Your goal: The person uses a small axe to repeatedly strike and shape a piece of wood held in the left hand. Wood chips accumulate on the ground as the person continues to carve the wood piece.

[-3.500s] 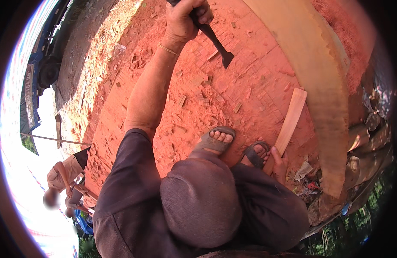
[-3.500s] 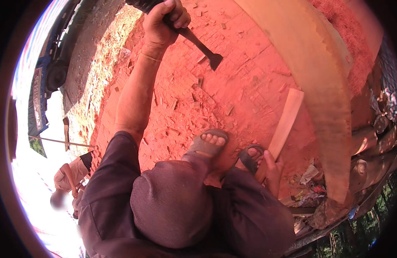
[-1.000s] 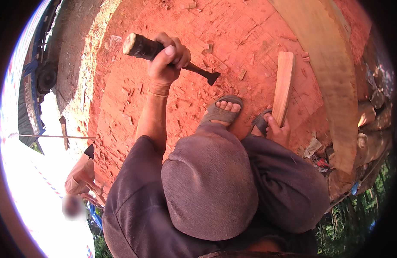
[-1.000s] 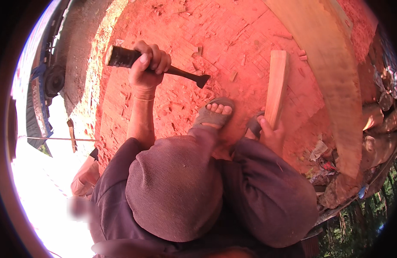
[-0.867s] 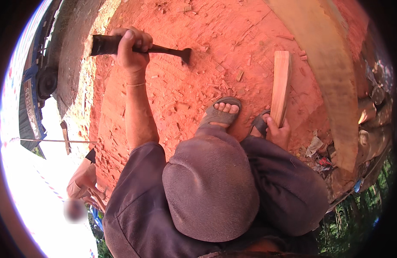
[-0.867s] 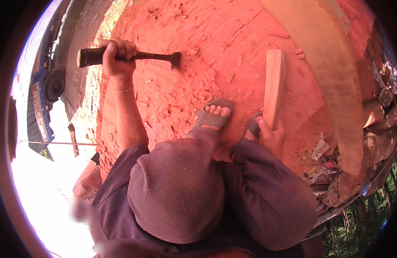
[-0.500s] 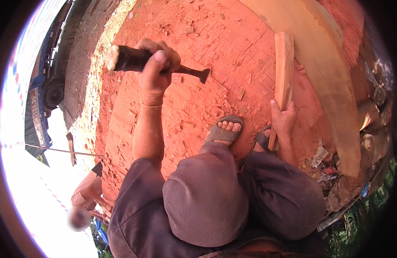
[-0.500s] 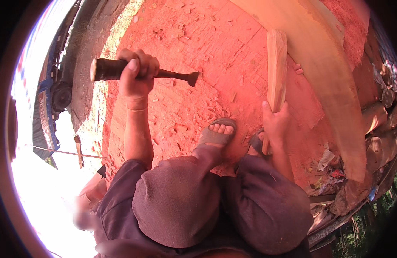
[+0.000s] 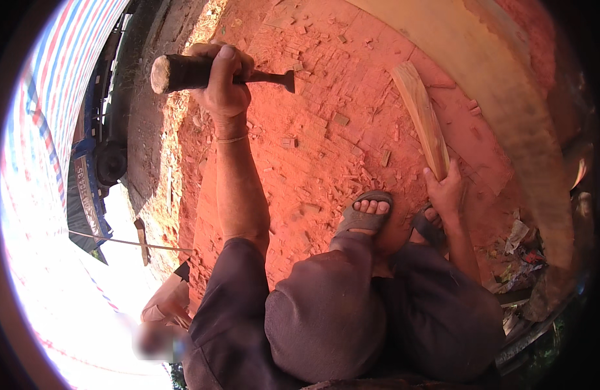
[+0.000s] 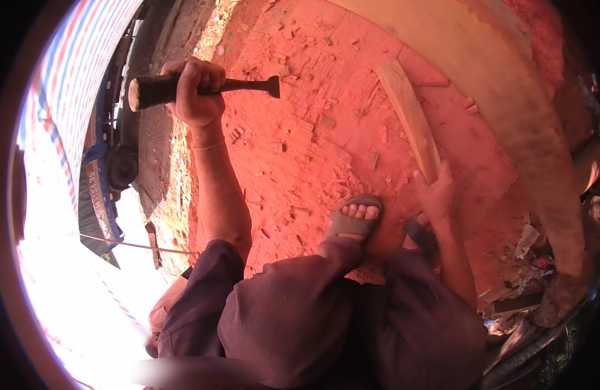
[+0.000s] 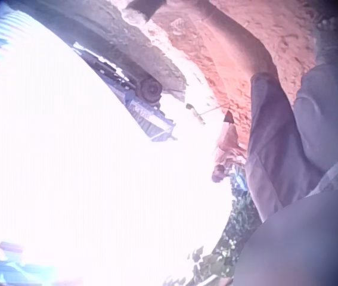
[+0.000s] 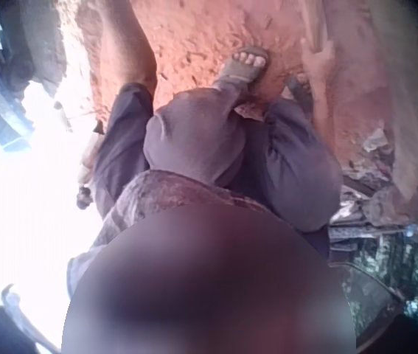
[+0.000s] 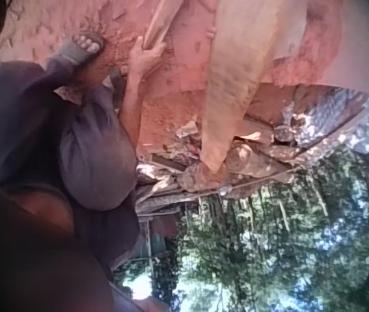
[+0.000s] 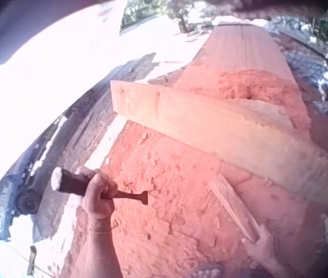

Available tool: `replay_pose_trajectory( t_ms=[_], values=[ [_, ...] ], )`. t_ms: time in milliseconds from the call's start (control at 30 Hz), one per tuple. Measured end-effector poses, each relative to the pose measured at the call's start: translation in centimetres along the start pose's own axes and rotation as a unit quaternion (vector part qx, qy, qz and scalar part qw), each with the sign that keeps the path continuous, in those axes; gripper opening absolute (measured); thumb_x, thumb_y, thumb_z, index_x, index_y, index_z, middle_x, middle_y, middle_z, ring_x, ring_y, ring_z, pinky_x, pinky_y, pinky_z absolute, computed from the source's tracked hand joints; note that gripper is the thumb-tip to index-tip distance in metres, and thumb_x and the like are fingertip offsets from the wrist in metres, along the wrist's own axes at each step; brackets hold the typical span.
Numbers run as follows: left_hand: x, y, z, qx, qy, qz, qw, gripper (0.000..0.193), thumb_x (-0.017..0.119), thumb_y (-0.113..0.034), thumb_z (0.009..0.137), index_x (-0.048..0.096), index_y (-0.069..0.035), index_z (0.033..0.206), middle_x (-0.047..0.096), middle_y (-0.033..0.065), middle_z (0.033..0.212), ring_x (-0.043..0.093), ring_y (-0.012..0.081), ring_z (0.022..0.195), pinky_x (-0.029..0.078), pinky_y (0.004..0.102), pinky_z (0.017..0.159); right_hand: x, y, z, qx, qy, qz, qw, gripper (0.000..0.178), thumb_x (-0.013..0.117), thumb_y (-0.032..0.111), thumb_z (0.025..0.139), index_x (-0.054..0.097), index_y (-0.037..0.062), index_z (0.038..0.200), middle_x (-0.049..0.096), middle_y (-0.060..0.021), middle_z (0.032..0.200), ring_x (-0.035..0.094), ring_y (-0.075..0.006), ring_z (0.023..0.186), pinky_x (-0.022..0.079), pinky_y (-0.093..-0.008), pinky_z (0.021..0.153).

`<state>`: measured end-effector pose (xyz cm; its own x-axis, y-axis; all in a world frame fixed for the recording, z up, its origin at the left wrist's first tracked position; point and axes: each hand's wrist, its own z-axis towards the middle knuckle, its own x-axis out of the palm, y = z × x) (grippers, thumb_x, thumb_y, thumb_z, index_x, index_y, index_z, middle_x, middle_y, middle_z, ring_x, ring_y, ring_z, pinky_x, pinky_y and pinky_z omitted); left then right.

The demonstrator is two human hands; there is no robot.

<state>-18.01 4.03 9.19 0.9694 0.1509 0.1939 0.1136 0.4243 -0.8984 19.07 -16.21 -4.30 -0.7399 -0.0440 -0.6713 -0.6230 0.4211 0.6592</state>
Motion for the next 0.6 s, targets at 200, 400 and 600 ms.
replay_pose_trajectory(
  t_ms=[200, 400, 600],
  values=[
    [1.1, 5.5, 0.4, -0.017, -0.034, 0.013, 0.999, 0.012, 0.062, -0.003, 0.089, 0.051, -0.005, 0.086, 0.045, 0.0052, 0.061, 0.045, 0.0157, 0.046, 0.041, 0.0344, 0.043, -2.3, -1.9, 4.8, -0.058, -0.057, -0.069, 0.994, 0.053, 0.082, 0.027, 0.083, 0.059, -0.0044, 0.119, 0.067, -0.0298, 0.106, 0.065, -0.0503, 0.102, 0.052, -0.0535, 0.085],
    [-7.7, 3.8, 8.6, 0.234, -0.031, 0.4, 0.886, 0.024, 0.078, -0.005, 0.082, 0.057, -0.005, 0.07, 0.059, -0.0013, 0.064, 0.054, 0.0075, 0.055, 0.045, 0.0243, 0.055, -3.7, -5.2, 4.7, -0.064, -0.096, -0.144, 0.983, 0.059, 0.083, 0.031, 0.083, 0.059, -0.0043, 0.123, 0.061, -0.0285, 0.114, 0.059, -0.049, 0.108, 0.048, -0.0525, 0.092],
    [-7.2, 2.1, 6.7, 0.016, -0.065, 0.15, 0.986, 0.019, 0.07, -0.001, 0.085, 0.054, -0.004, 0.076, 0.054, 0.0037, 0.063, 0.05, 0.0121, 0.049, 0.043, 0.0309, 0.046, -2.4, -6.5, 4.8, -0.066, -0.112, -0.142, 0.981, 0.059, 0.083, 0.033, 0.083, 0.059, -0.0045, 0.122, 0.062, -0.0282, 0.109, 0.06, -0.0483, 0.107, 0.049, -0.0524, 0.09]
  ],
)
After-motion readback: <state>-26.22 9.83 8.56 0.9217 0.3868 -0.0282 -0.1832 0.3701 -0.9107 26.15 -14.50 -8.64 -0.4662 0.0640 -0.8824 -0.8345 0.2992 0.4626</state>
